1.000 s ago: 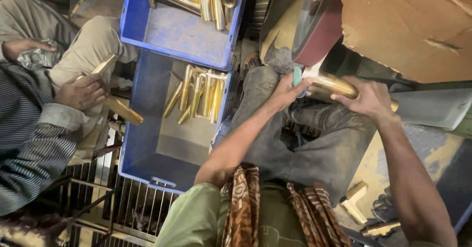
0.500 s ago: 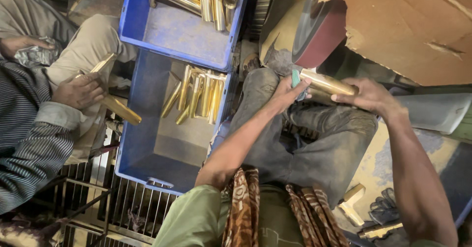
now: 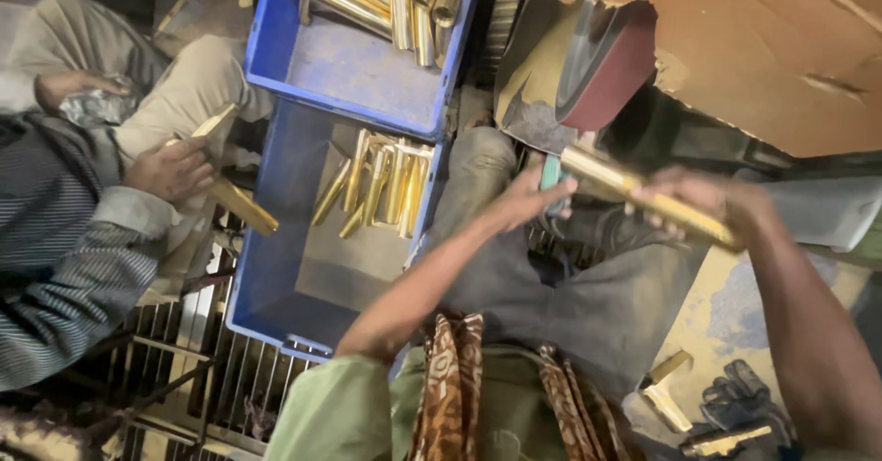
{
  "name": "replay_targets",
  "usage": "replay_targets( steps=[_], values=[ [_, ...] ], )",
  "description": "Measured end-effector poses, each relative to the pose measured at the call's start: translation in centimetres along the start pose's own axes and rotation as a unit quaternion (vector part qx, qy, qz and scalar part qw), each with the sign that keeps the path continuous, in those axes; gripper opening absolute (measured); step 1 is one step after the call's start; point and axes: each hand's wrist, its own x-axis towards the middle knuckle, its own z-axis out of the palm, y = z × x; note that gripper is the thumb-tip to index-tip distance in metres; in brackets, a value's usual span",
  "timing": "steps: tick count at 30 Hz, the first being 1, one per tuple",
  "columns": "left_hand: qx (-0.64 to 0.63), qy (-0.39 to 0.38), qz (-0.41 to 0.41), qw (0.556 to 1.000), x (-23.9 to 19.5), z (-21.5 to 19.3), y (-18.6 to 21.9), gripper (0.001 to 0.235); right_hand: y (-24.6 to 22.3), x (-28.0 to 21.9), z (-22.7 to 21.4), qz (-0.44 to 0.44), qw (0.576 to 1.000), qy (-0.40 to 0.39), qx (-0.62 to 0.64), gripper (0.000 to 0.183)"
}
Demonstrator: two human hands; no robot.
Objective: The person cleans gold-colored metal faucet components by hand using a small green cloth and a polishing block.
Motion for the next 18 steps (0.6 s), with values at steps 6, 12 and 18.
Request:
replay_targets(
  steps=[6,12,18],
  values=[
    [0.058,-0.058,0.025,0.996,-9.9,3.5,-1.1,0.053,7.7,-6.2,10.0,-0.022,0.996,0.075,0.037,0.052],
    [0.026,-0.032,0.004,0.999,-11.2,7.2,1.1,0.062,11.9,-8.4,17.3,-0.234,0.869,0.409,-0.150,0.065],
    [0.070,-0.092,0.143,0.983,-10.0,9.3,5.8,0.070,10.0,-6.7,20.0,-0.318,0.692,0.644,-0.072,0.060]
  ],
)
